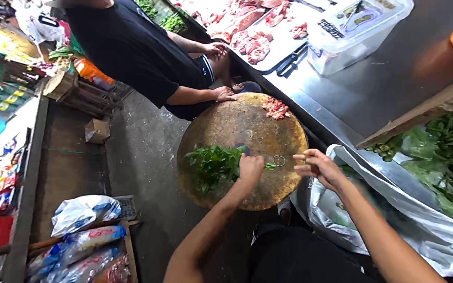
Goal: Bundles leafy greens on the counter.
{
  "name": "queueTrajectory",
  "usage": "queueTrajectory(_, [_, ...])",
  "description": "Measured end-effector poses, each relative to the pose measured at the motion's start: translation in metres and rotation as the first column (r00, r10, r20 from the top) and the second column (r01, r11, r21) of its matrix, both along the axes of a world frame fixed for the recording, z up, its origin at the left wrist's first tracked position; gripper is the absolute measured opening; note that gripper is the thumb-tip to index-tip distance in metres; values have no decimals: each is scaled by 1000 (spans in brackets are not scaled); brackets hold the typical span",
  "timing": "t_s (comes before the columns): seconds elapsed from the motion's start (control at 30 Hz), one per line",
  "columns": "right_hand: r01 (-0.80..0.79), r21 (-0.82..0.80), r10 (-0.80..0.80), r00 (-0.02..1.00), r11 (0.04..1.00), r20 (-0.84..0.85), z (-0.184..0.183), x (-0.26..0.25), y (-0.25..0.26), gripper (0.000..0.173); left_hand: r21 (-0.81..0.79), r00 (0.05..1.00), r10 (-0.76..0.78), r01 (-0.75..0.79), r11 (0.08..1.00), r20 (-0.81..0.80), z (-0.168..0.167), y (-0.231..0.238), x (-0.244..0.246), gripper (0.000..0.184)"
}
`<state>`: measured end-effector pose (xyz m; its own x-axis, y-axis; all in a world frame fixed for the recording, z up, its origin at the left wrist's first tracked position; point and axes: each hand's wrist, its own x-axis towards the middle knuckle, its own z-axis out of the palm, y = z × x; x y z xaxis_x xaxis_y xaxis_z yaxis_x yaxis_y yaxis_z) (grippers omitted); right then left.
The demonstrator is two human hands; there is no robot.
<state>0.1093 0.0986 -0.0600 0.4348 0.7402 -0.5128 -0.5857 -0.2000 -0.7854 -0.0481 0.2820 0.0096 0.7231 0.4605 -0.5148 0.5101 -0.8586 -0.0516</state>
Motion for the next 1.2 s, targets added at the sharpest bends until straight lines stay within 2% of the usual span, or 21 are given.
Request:
queueTrajectory(0.03, [-60,-12,60,998,998,-14,10,-6,-15,37,-4,998,-3,3,1000,-61,-1,-2,6,29])
queueTrajectory(0.1, [-96,-47,98,994,994,48,25,-18,-47,39,-20,993,-28,26,999,-111,6,-4,16,29])
queueTrajectory(0.2, [42,6,-42,994,999,104,32,-32,-96,13,-83,993,-70,62,995,-95,20,-15,25,29])
queueTrajectory(0.23, [59,21,-61,986,998,152,35,-32,-109,12,-110,993,-92,83,990,-75,24,-22,27,29])
queueTrajectory(0.27, [25,27,-30,975,999,218,41,-28,-121,23,-136,993,-113,106,985,-45,28,-30,30,29])
queueTrajectory(0.33, [-159,-1,147,909,987,390,63,-18,-134,68,-183,988,-156,156,971,15,35,-52,37,29])
queueTrajectory(0.37, [-190,-30,180,858,981,481,76,-15,-133,78,-202,981,-188,192,960,43,37,-66,42,29])
queueTrajectory(0.47, [-54,-67,86,724,996,684,100,-14,-115,68,-229,948,-311,318,920,67,44,-120,66,30])
queueTrajectory(0.53, [-48,-112,115,670,993,734,91,-13,-106,66,-250,933,-356,356,901,43,43,-154,79,35])
queueTrajectory(0.57, [-53,-106,114,680,993,724,85,-11,-109,66,-273,933,-361,346,898,-5,42,-164,85,35])
queueTrajectory(0.63, [32,-31,-4,763,999,646,82,-6,-133,58,-381,935,-350,301,874,-63,39,-167,94,34])
queueTrajectory(0.73, [291,-16,-250,848,957,467,71,0,-199,41,-622,979,-173,203,756,109,21,-141,85,31])
queueTrajectory(0.8, [446,-94,-372,829,890,417,53,7,-249,37,-753,970,46,155,639,238,16,-124,69,26])
queueTrajectory(0.87, [554,-179,-443,788,813,428,36,22,-294,37,-846,905,297,113,522,304,18,-116,58,24])
queueTrajectory(0.93, [554,-257,-384,779,792,496,20,39,-335,40,-917,802,520,84,390,294,21,-115,46,25])
queueTrajectory(1.0, [540,-343,-252,749,769,613,7,59,-360,40,-952,698,663,88,294,269,22,-115,37,27])
queueTrajectory(1.1, [576,-541,-67,720,612,691,-13,96,-366,34,-954,559,774,142,264,297,20,-119,27,33])
queueTrajectory(1.2, [463,-750,76,827,472,558,-30,125,-366,40,-938,400,849,171,302,346,24,-131,22,41])
